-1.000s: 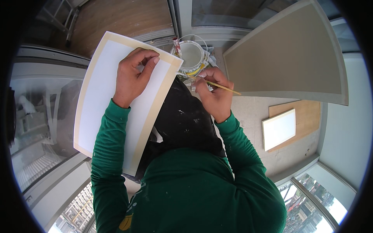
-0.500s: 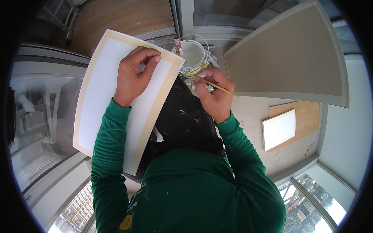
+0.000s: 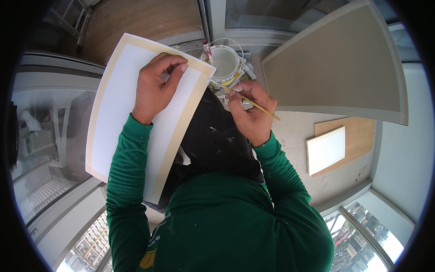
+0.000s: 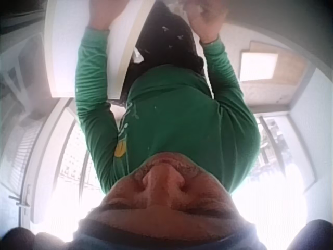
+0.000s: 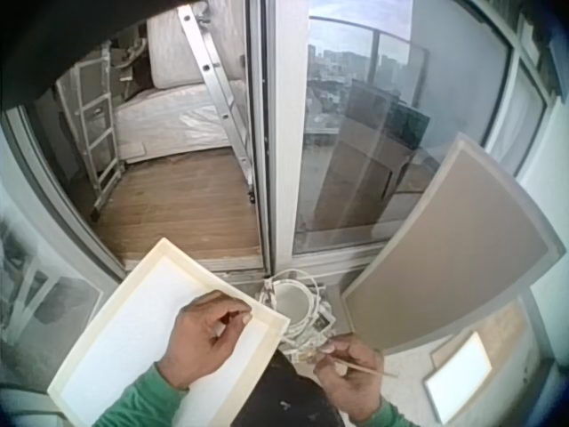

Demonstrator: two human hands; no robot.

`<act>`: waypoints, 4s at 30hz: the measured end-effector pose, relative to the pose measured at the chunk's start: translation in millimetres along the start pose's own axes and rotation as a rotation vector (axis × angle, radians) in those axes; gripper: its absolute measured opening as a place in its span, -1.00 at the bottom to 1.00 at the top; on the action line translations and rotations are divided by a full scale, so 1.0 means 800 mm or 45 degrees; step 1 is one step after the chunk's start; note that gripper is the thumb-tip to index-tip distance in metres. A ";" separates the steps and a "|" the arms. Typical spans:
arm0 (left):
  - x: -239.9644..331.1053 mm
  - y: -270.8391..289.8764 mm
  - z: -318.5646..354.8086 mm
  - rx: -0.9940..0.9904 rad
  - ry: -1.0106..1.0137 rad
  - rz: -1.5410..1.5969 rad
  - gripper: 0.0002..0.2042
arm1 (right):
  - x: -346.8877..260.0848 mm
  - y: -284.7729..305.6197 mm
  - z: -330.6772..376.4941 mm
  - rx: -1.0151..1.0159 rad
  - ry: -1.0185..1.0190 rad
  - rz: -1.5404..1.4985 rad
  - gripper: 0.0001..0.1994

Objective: The person paints the edges of a white panel with a small brush, dipping the brush into a container of white liquid and carefully applying it to the corners and sides.

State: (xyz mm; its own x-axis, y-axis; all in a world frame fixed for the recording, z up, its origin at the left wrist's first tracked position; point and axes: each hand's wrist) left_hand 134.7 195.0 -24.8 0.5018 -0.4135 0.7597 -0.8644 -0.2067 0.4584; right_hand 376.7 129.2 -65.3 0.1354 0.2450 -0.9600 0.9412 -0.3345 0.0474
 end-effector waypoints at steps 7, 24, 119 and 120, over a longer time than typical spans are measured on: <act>0.000 -0.001 0.001 0.009 0.022 -0.001 -0.92 | -0.013 0.000 0.012 -0.133 -0.059 0.027 -0.86; -0.001 0.000 0.001 -0.004 0.027 0.003 -0.90 | 0.004 -0.006 -0.001 0.011 0.030 0.030 -0.86; 0.005 -0.002 -0.002 -0.019 0.057 -0.042 -0.89 | 0.038 -0.010 -0.042 0.060 0.017 -0.011 -0.88; 0.004 -0.001 -0.002 -0.026 0.067 -0.036 -0.89 | 0.039 -0.010 -0.044 0.065 0.019 -0.024 -0.88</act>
State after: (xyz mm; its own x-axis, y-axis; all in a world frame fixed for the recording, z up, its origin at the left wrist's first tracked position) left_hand 137.0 195.1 -21.8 0.5278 -0.3604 0.7691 -0.8491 -0.1992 0.4893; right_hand 383.9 171.4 -85.9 0.1229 0.2647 -0.9565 0.9267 -0.3755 0.0152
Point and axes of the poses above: each hand's wrist, its own z-axis away from the middle knuckle, its own y-axis out of the back of the hand, x = y × z, and after that the axes turned 11 degrees about x, right-handed
